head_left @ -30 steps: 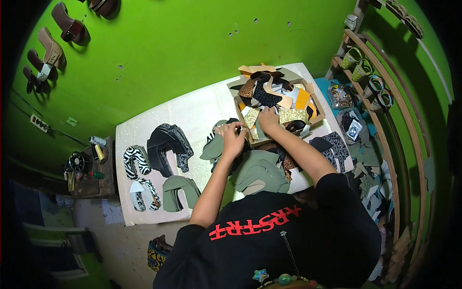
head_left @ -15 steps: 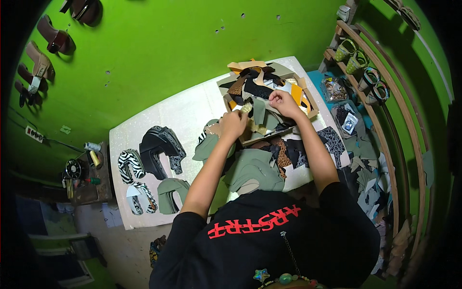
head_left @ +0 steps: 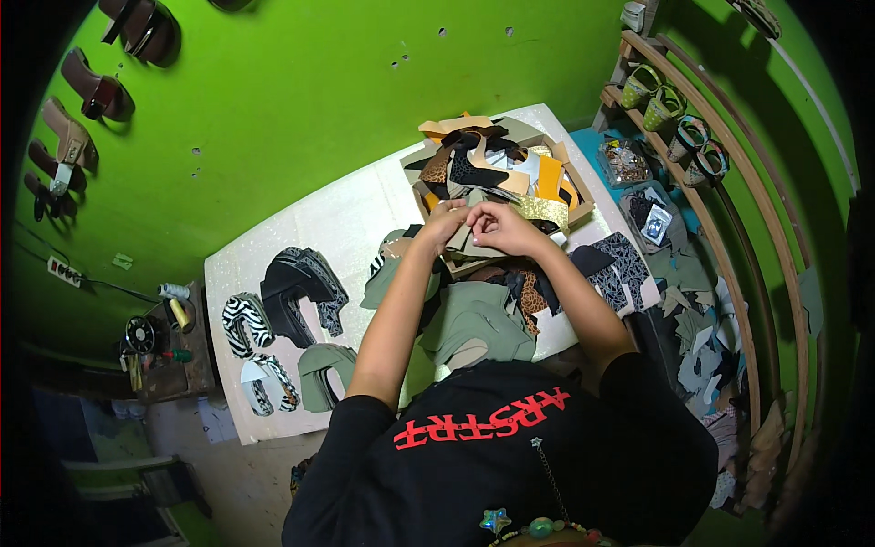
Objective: Sorting and inspecting various cut leather and fabric pieces for shoe upper assembly.
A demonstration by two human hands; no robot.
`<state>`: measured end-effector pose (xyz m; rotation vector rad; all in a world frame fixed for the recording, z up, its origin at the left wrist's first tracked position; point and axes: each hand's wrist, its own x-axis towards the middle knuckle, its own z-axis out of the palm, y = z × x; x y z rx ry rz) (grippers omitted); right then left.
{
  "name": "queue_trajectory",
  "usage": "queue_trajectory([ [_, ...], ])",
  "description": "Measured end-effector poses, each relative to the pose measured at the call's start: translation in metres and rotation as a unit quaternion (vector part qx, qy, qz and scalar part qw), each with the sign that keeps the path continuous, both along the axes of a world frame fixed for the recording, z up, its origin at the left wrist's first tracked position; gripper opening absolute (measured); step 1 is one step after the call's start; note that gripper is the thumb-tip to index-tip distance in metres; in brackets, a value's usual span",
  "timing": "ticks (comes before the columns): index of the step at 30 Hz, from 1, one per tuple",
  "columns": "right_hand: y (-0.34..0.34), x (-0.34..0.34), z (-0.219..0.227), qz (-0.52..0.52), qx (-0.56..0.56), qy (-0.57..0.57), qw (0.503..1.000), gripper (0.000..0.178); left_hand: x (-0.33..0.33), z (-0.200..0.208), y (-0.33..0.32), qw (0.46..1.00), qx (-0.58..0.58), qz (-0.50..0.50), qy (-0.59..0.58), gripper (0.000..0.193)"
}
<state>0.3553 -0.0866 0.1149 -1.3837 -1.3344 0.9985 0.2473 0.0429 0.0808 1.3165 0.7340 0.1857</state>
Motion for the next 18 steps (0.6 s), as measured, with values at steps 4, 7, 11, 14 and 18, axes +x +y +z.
queue_trajectory([
  [4, 0.002, -0.006, -0.013, -0.015, -0.011, 0.018, 1.0, 0.021, -0.01, 0.007, -0.007, 0.998, 0.042, 0.022, 0.049, 0.048],
  [7, -0.002, -0.009, -0.013, -0.055, 0.011, -0.049, 0.997, 0.016, -0.013, 0.011, -0.011, 0.998, 0.034, 0.04, 0.035, 0.046],
  [11, 0.003, -0.005, -0.035, -0.182, 0.091, -0.002, 0.979, 0.01, -0.018, 0.012, -0.015, 0.997, -0.001, 0.065, -0.04, 0.04],
  [14, 0.0, -0.002, -0.021, -0.21, 0.034, -0.074, 0.974, 0.011, -0.023, 0.02, -0.014, 0.991, -0.037, 0.096, -0.079, 0.039],
  [18, -0.002, 0.004, -0.023, -0.188, 0.019, -0.214, 0.958, 0.03, -0.04, 0.036, -0.007, 0.992, -0.031, 0.081, -0.091, 0.039],
])
